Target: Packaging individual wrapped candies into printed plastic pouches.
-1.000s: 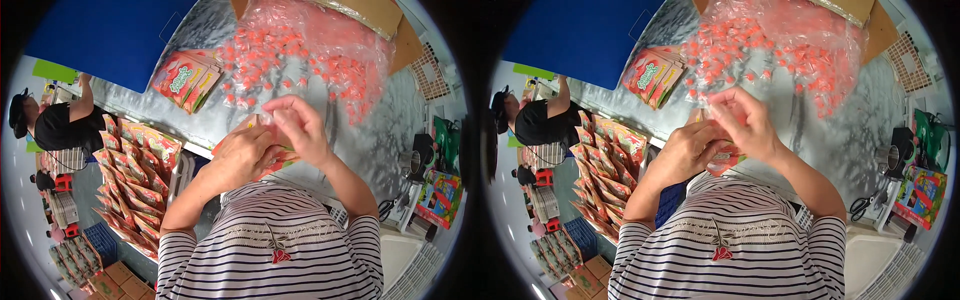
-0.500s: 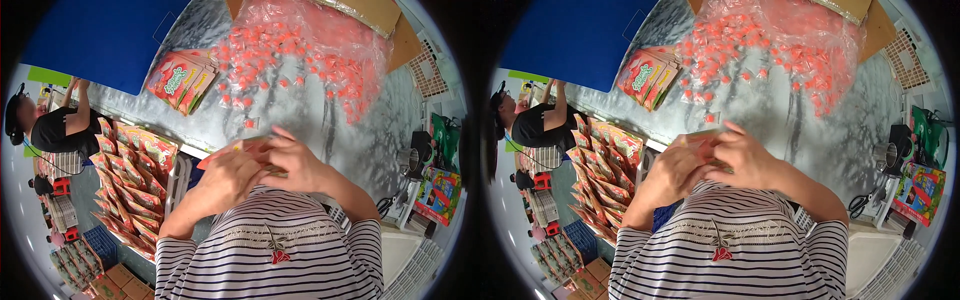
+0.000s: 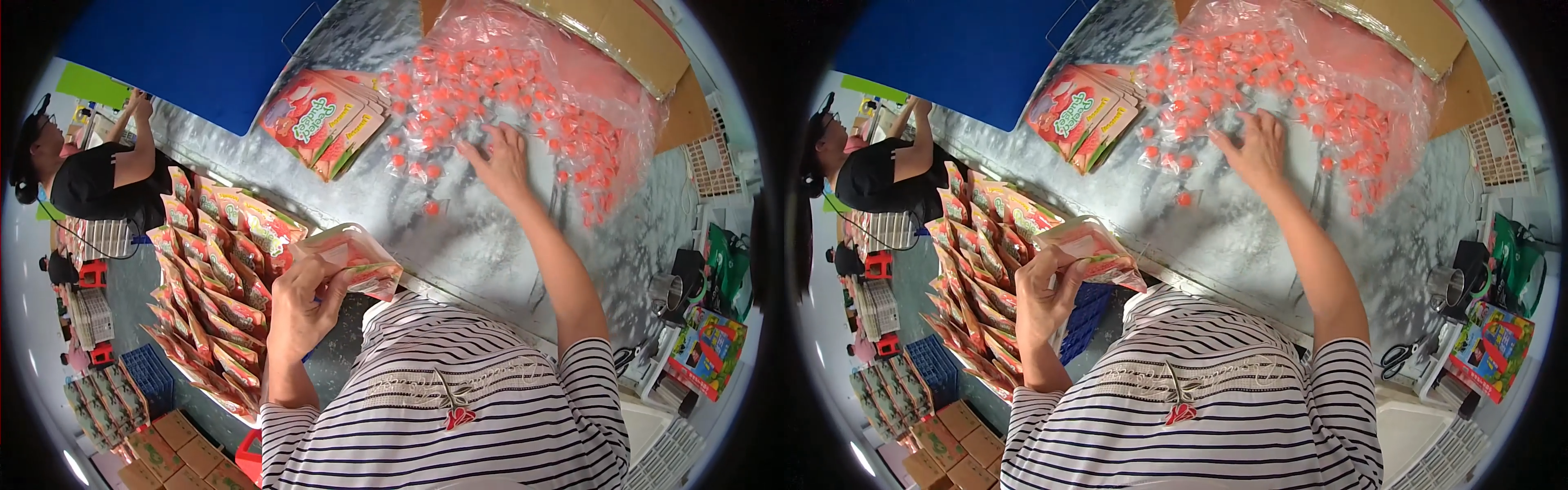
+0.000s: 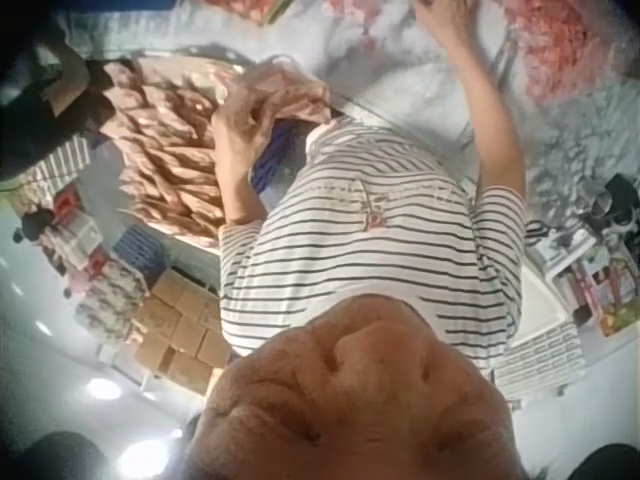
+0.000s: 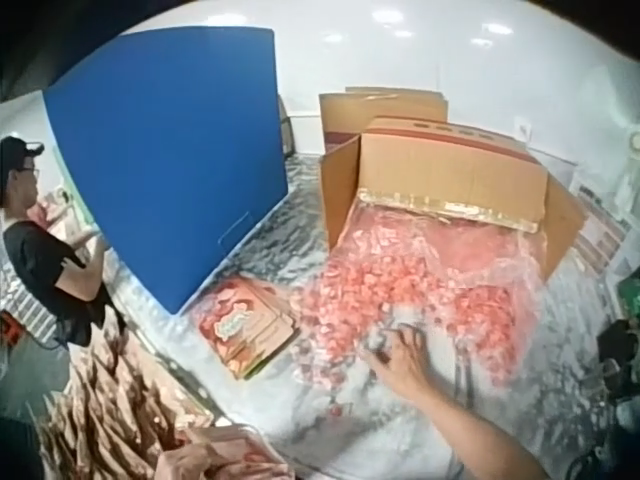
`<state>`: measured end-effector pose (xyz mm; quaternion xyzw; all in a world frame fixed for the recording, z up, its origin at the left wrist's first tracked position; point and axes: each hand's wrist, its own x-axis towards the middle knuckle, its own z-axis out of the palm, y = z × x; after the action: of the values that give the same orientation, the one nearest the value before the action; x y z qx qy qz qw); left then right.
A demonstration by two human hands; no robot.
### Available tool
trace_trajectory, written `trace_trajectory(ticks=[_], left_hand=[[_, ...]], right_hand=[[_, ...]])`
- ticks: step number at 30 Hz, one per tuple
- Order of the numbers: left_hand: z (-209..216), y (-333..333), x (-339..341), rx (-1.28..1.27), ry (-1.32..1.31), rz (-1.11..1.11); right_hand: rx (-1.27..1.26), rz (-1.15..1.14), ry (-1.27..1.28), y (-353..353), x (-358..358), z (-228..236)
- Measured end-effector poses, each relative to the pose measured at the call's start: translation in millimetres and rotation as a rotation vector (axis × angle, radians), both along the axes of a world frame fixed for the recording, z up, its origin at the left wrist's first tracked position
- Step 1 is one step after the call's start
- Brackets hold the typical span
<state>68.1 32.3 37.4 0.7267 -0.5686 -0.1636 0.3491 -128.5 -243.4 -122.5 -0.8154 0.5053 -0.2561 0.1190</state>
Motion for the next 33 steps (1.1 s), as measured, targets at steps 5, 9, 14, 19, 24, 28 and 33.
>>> trace_trajectory(ticks=[5,9,14,19,24,28,33], left_hand=[[-4,-2,3,0.038,0.012,0.019],[-7,-4,5,0.036,0.037,0.008],[-11,-9,3,0.038,0.038,-0.044],[-13,-8,1,0.021,0.047,-0.053],[-21,-8,0,0.048,0.073,-0.050],[-21,-11,0,0.054,0.081,-0.064],[-20,-14,-4,0.055,0.068,-0.069]], right_hand=[[-0.102,0.193,-0.105,28,20,-15],[-0.094,0.292,-0.101,62,19,13],[-0.141,0.499,-0.035,69,40,24],[-0.191,0.624,0.108,70,26,-9],[-0.068,0.570,-0.048,75,-14,14],[0.076,0.318,-0.258,52,-48,23],[0.015,0.388,0.113,64,-37,30]])
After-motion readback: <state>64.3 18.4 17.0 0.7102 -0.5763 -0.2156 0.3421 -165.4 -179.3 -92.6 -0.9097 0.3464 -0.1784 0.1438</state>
